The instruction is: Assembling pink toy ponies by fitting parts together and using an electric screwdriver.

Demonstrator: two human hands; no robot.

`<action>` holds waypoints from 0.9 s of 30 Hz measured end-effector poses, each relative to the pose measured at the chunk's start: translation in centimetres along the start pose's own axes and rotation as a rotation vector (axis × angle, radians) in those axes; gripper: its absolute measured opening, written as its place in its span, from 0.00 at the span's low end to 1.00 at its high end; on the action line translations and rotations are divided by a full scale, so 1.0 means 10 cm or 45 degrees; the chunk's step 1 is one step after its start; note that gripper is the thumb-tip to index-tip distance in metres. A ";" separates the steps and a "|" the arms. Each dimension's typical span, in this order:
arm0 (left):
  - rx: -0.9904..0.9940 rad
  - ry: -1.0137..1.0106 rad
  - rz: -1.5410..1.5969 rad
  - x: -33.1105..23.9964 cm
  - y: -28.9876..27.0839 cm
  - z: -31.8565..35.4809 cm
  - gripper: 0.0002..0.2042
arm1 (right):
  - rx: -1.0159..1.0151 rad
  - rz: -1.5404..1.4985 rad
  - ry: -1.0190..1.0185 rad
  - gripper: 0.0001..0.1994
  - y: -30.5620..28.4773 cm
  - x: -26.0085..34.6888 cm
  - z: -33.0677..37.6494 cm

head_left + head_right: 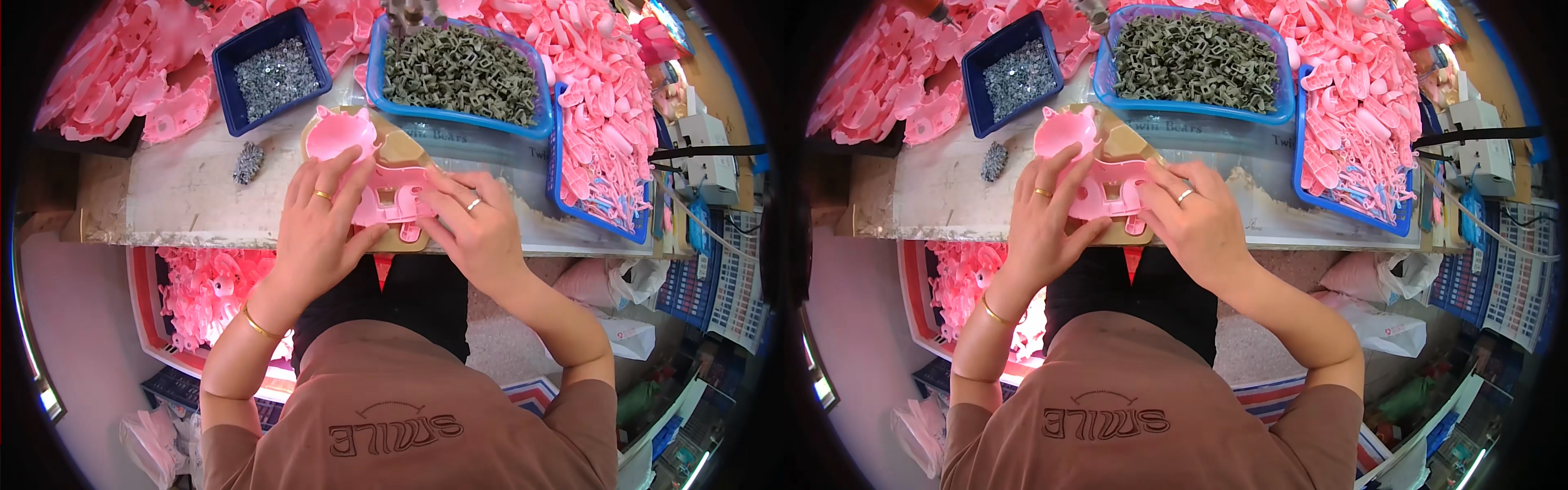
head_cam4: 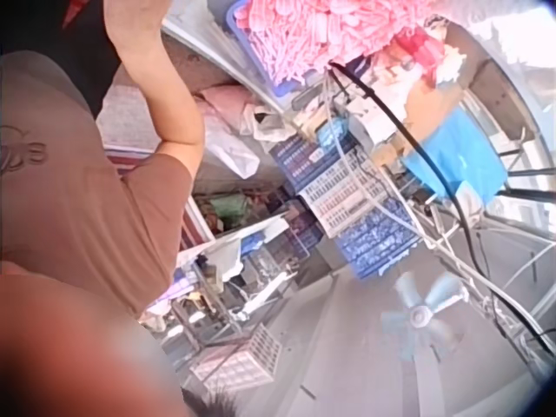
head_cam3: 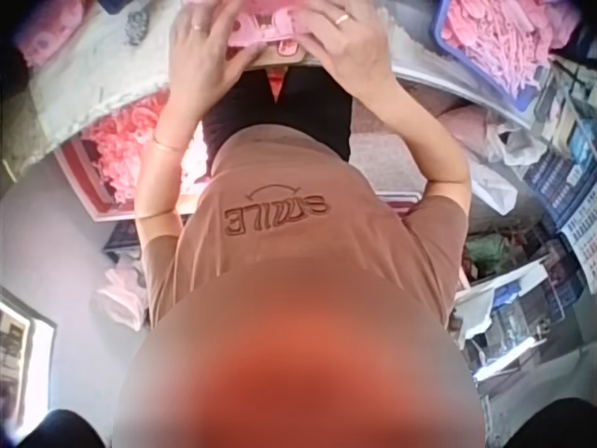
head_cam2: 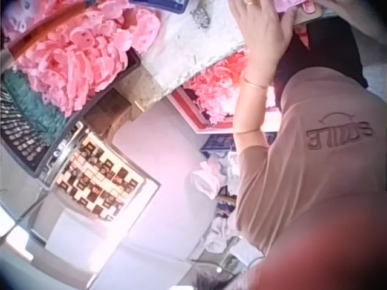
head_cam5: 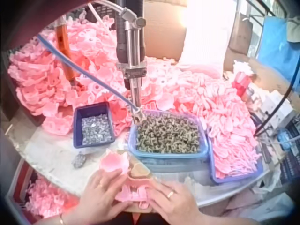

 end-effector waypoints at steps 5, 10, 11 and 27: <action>0.088 -0.056 0.204 0.16 0.07 -0.06 0.36 | 0.079 -0.173 0.077 0.19 0.08 -0.14 -0.07; 0.075 -0.036 0.208 0.15 0.09 -0.07 0.36 | 0.053 -0.048 -0.001 0.21 0.00 -0.18 -0.10; 0.095 -0.051 0.186 0.15 0.09 -0.06 0.36 | 0.099 -0.135 0.031 0.20 0.00 -0.20 -0.11; 0.070 0.028 0.221 -0.08 0.05 -0.11 0.21 | -0.004 0.375 0.233 0.07 0.07 -1.28 -0.95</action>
Point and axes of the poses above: each hand's wrist, its own z-axis away from the middle knuckle, its own y-axis out of the palm, x = y × z, the point moved 3 cm from there along -z, towards the middle knuckle
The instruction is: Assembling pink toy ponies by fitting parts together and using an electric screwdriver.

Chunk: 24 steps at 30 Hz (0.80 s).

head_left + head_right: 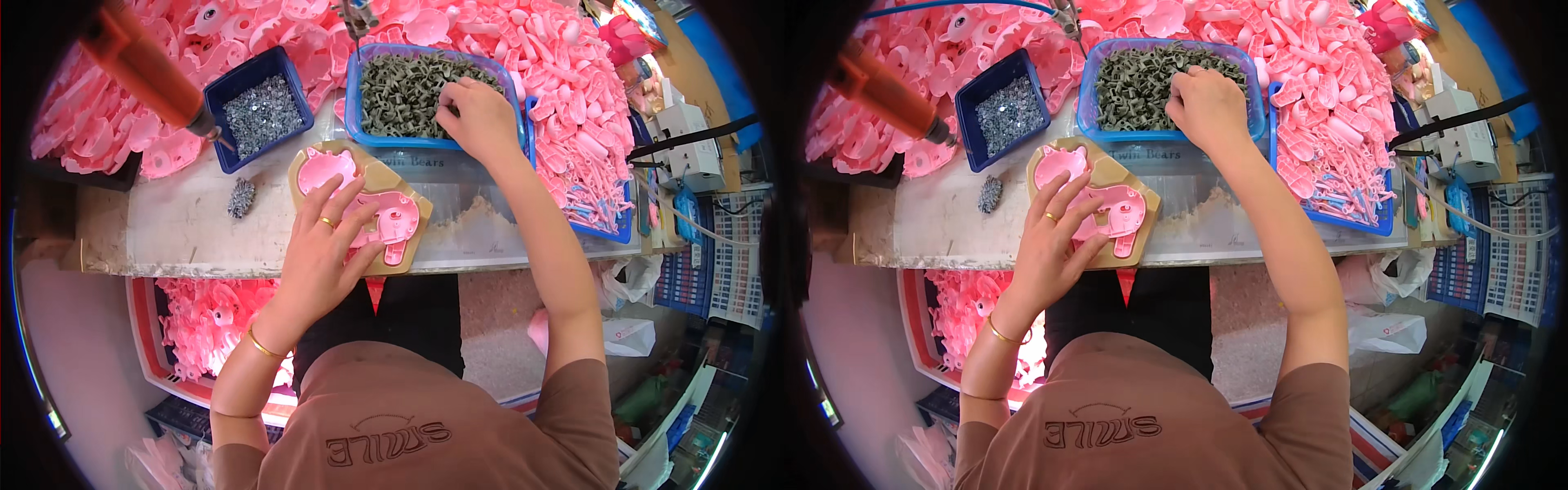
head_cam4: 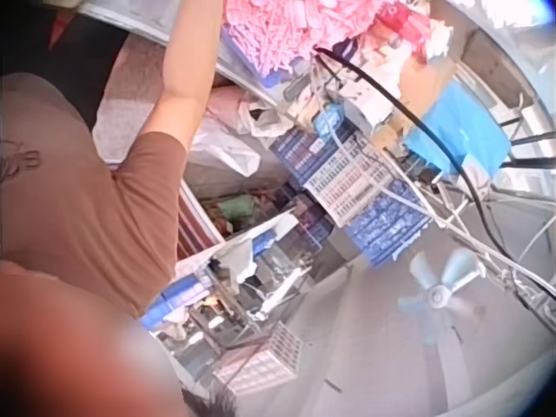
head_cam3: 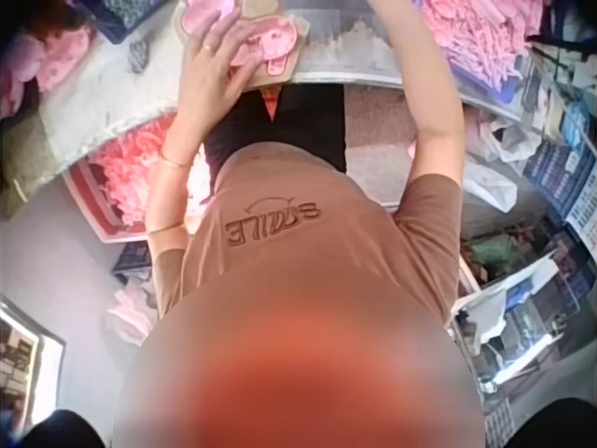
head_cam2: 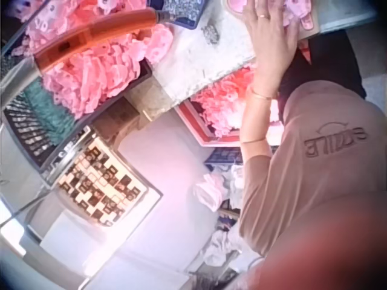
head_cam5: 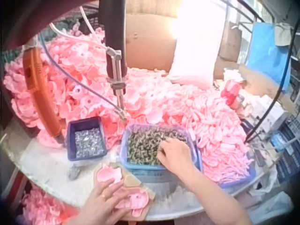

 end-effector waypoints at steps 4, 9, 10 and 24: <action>-0.032 -0.016 0.044 -0.01 -0.04 -0.01 0.19 | 0.116 -0.490 0.315 0.08 0.05 -0.25 -0.05; -0.119 0.019 0.132 0.02 -0.06 -0.08 0.17 | 0.166 -1.208 0.575 0.07 -0.07 -0.34 0.03; -0.121 0.017 0.128 0.03 -0.06 -0.10 0.17 | 0.166 -1.212 0.571 0.07 -0.11 -0.27 0.05; -0.283 -0.535 1.431 0.04 0.34 -0.29 0.06 | 0.224 -1.786 0.529 0.07 -0.30 0.67 0.98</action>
Point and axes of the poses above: each hand's wrist, its own z-axis away from the middle knuckle, its own y-axis out of the palm, x = y × z, the point moved 3 cm from there along -z, towards the middle knuckle
